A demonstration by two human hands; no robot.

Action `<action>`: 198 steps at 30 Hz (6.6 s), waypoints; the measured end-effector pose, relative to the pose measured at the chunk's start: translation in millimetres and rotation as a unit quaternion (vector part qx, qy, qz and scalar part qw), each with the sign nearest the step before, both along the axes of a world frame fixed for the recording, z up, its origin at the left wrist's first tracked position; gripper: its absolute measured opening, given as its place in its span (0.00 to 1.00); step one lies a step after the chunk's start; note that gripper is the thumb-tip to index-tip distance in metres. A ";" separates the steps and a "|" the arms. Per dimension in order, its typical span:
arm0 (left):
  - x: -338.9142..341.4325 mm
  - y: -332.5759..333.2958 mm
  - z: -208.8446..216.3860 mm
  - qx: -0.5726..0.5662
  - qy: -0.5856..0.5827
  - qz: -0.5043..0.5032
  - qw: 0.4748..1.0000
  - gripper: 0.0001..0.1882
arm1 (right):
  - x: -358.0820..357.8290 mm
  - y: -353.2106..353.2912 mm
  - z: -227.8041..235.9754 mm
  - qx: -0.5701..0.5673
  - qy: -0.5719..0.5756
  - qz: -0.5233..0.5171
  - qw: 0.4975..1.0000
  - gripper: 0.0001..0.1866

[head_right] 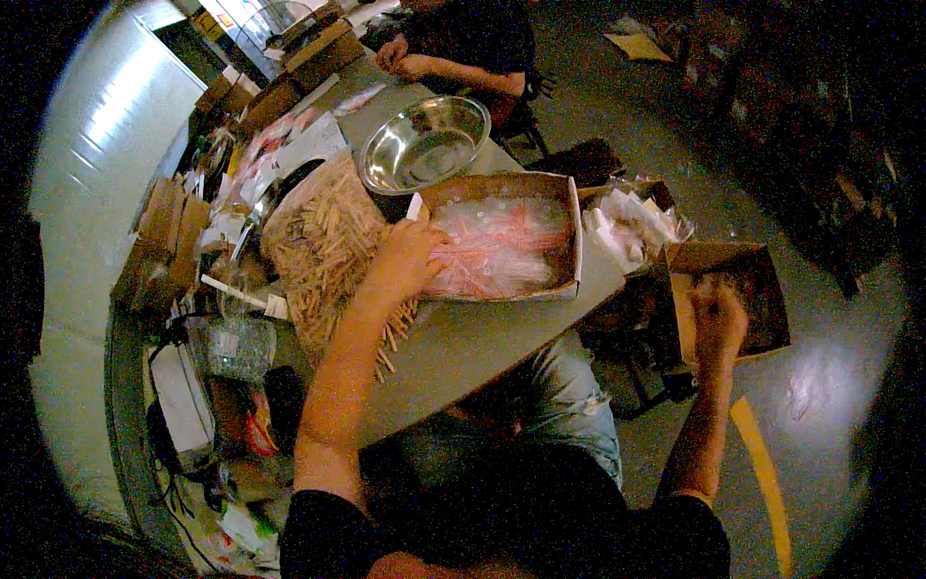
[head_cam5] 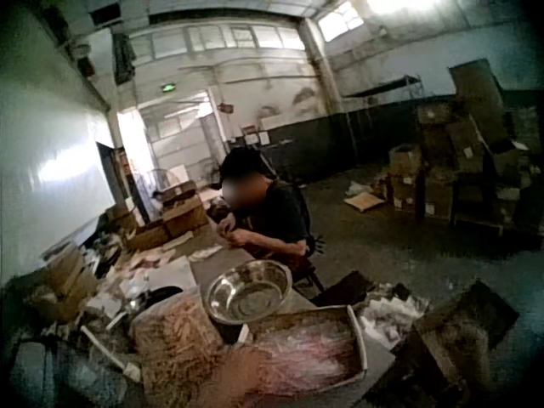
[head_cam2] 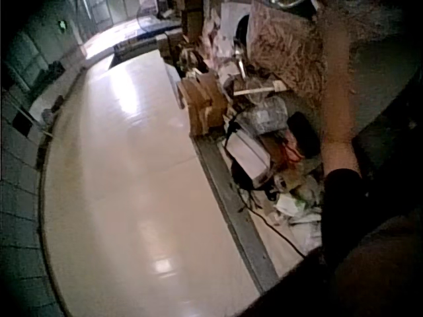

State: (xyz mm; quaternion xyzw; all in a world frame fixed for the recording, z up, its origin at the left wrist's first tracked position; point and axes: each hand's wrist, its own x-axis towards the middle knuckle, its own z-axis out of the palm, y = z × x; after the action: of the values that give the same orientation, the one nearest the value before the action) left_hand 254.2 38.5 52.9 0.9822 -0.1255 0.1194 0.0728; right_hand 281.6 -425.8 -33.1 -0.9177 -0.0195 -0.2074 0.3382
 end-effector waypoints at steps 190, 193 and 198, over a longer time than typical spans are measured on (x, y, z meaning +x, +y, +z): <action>14.3 -7.5 10.1 0.059 -0.079 0.016 0.995 0.08 | -12.2 16.9 2.8 0.134 0.018 0.037 0.990 0.09; 28.9 8.8 -2.9 0.130 0.020 0.033 0.991 0.07 | -3.3 -9.5 -4.3 0.215 -0.043 -0.048 0.974 0.08; 35.0 4.3 5.3 0.061 0.075 0.060 0.994 0.06 | -20.6 10.9 4.3 0.127 -0.093 0.022 0.987 0.07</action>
State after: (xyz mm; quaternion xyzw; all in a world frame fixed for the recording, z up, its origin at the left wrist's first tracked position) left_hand 289.2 42.7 58.2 0.9967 -0.0676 0.0418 0.0151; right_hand 261.0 -414.9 -28.8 -0.8434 -0.0442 -0.2851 0.4533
